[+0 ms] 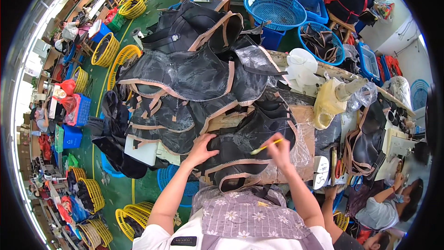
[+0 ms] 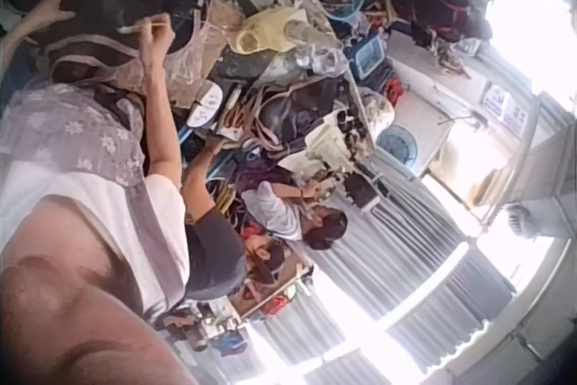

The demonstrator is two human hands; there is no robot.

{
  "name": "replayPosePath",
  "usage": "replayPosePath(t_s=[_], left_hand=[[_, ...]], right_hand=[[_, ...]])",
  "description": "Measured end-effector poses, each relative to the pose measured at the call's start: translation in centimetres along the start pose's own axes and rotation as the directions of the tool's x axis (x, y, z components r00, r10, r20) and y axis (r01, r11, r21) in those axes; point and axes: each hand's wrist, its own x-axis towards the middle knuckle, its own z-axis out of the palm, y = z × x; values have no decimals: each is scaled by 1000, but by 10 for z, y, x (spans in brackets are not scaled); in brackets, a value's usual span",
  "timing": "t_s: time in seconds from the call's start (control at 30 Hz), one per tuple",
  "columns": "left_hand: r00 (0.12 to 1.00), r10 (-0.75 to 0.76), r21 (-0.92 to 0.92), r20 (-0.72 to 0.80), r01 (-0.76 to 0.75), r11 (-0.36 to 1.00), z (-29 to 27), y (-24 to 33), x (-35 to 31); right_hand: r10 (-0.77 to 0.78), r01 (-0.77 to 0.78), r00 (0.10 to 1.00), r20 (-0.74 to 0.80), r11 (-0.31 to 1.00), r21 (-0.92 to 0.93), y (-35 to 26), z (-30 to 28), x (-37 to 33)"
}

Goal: The person applies adhesive to shoe upper components using an applicator tool and stacks the coated pieces on the table.

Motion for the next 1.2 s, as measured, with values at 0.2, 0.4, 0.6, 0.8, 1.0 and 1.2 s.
replayPosePath(t_s=[0.2, 0.4, 0.6, 0.8, 1.0, 1.2], left_hand=[[990, -134, -44, -40, 132, 990, -1, 7, 8], [975, -189, -136, -117, 173, 976, -2, -5, -9], [962, -248, -378, -117, 188, 907, 10, -14, -9], [961, -249, -596, -121, 130, 793, -3, -2, -17], [958, -254, -809, 131, 251, 532, -32, 11, -16], [928, -222, -644, 298, 368, 671, -41, 27, -17]], right_hand=[[-121, 122, 991, -60, 993, 1, 16, -10, 0], [109, -126, 960, -258, 991, -49, 5, -57, -36], [-209, 172, 961, -180, 964, -203, 42, -30, -37], [-328, 63, 680, -656, 917, -394, 21, -151, 3], [-108, -116, 776, -622, 944, -309, 33, -176, 31], [-143, 83, 909, -391, 983, -166, 58, -13, -63]])
